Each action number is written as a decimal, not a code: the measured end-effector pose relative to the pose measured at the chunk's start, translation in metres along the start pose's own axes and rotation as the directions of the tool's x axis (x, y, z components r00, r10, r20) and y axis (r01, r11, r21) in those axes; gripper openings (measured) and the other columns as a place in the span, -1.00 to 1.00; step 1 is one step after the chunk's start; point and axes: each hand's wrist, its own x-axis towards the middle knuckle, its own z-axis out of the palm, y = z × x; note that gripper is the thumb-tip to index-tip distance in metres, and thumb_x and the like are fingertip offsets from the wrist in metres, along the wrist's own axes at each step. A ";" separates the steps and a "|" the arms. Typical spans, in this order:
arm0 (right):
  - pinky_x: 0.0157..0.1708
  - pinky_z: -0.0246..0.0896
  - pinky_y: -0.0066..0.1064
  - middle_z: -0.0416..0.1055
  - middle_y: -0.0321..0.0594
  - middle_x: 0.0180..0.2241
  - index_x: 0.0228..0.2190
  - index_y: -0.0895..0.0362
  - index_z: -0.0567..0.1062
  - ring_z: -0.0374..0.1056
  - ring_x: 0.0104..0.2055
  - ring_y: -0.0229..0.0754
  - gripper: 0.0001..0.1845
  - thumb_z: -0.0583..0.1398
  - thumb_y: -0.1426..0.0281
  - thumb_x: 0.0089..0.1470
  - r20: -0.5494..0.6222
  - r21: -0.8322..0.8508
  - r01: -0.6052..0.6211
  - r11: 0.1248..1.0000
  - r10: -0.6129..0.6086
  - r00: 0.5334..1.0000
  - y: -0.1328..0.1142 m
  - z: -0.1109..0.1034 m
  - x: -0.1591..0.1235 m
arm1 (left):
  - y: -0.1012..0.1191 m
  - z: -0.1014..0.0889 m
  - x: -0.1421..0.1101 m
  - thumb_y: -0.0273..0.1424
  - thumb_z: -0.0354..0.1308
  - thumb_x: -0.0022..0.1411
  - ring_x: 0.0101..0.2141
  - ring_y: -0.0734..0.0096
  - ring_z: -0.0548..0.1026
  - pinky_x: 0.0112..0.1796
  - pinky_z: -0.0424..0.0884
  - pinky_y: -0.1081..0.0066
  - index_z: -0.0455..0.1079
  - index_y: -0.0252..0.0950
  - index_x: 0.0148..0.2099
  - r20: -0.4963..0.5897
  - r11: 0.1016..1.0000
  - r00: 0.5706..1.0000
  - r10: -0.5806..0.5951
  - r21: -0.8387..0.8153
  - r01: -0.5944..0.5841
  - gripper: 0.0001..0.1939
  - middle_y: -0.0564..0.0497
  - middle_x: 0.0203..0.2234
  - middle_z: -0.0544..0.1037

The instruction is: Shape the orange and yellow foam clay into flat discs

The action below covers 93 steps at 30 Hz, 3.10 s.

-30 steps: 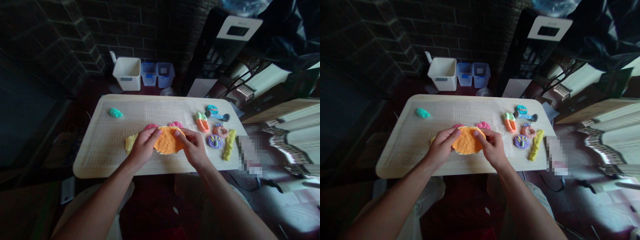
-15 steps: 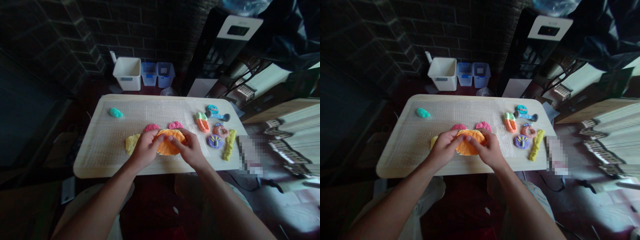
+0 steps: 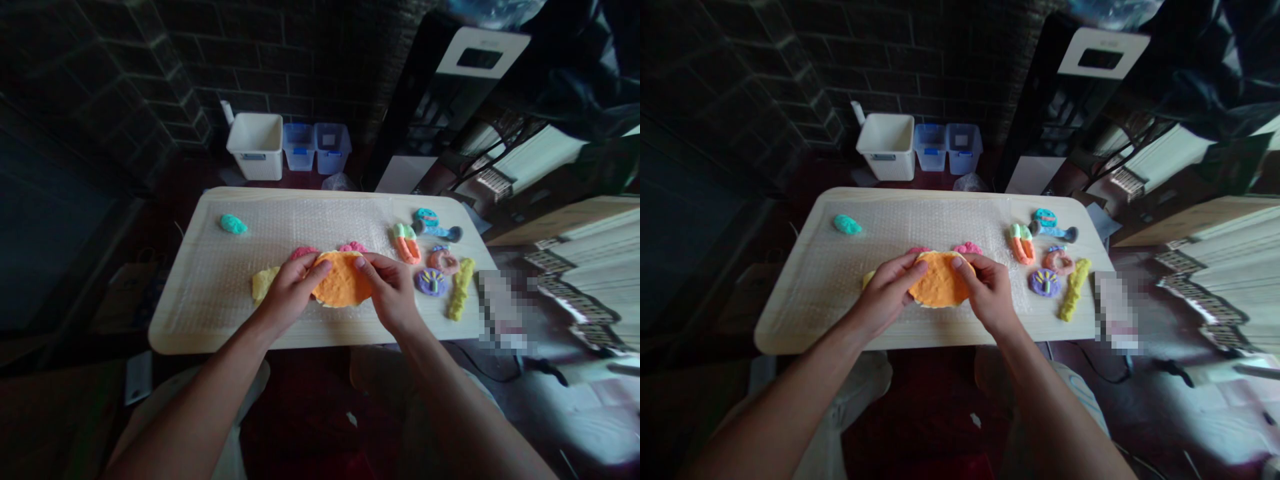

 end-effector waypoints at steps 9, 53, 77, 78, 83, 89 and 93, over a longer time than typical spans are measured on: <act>-0.44 0.29 -0.41 0.48 -0.27 -0.46 -0.45 0.15 0.58 0.33 -0.46 -0.24 -0.56 0.50 0.04 0.02 0.136 -0.160 -0.063 0.985 0.085 0.987 0.002 0.001 -0.003 | -0.001 0.000 0.001 -0.19 0.42 0.22 -0.29 0.24 0.55 -0.21 0.52 0.30 0.56 -0.32 -0.21 -0.055 0.963 0.995 0.087 0.260 -0.070 -0.71 -0.04 -0.32 0.60; -0.52 0.18 -0.43 0.35 -0.33 -0.51 -0.41 0.12 0.53 0.24 -0.49 -0.27 -0.57 0.47 0.04 0.07 0.065 -0.223 0.015 0.975 0.000 0.998 -0.003 0.003 -0.006 | -0.001 0.006 -0.002 -0.18 0.44 0.23 -0.22 0.20 0.62 -0.16 0.54 0.28 0.61 -0.31 -0.06 -0.002 0.997 1.000 0.014 0.081 -0.013 -0.65 -0.07 -0.24 0.67; -0.51 0.30 -0.42 0.46 -0.27 -0.46 -0.27 0.12 0.65 0.32 -0.48 -0.25 -0.53 0.42 -0.05 0.11 0.113 -0.149 -0.012 0.989 0.029 0.993 -0.005 -0.001 -0.003 | 0.005 0.005 -0.002 -0.21 0.53 0.09 -0.21 0.18 0.63 -0.17 0.57 0.27 0.60 -0.33 -0.09 -0.061 0.998 0.998 -0.013 0.062 0.017 -0.60 -0.11 -0.21 0.66; -0.53 0.28 -0.44 0.45 -0.29 -0.47 -0.27 0.13 0.64 0.31 -0.49 -0.26 -0.53 0.44 -0.03 0.08 0.128 -0.166 -0.017 0.986 0.039 0.991 -0.005 0.000 -0.004 | 0.004 0.005 -0.002 -0.22 0.51 0.11 -0.22 0.18 0.62 -0.17 0.56 0.27 0.60 -0.33 -0.10 -0.062 0.995 0.998 0.009 0.102 -0.003 -0.62 -0.09 -0.23 0.66; -0.55 0.23 -0.46 0.40 -0.30 -0.52 -0.39 0.16 0.58 0.26 -0.51 -0.28 -0.53 0.45 -0.02 0.08 0.091 -0.219 0.002 0.976 0.018 0.996 -0.003 0.002 -0.004 | 0.001 0.005 -0.002 -0.18 0.44 0.20 -0.22 0.16 0.63 -0.15 0.56 0.23 0.60 -0.31 -0.05 -0.032 0.992 0.999 0.001 0.123 0.003 -0.63 -0.09 -0.23 0.67; -0.53 0.36 -0.45 0.48 -0.26 -0.39 -0.15 0.11 0.56 0.37 -0.46 -0.24 -0.51 0.41 -0.03 0.14 0.187 -0.174 -0.024 0.984 0.057 0.981 -0.003 0.003 -0.006 | 0.001 0.000 0.000 -0.23 0.49 0.15 -0.17 0.14 0.62 -0.13 0.55 0.27 0.61 -0.33 -0.09 -0.097 0.969 0.992 0.086 0.240 -0.061 -0.64 -0.09 -0.22 0.66; -0.57 0.29 -0.47 0.43 -0.31 -0.47 -0.28 0.13 0.57 0.30 -0.51 -0.28 -0.54 0.47 0.02 0.06 0.162 -0.183 -0.009 0.983 0.040 0.986 -0.005 0.002 -0.005 | 0.003 0.000 0.000 -0.18 0.45 0.19 -0.18 0.16 0.62 -0.16 0.56 0.28 0.61 -0.32 -0.07 -0.073 0.982 0.997 0.038 0.187 -0.024 -0.63 -0.10 -0.20 0.66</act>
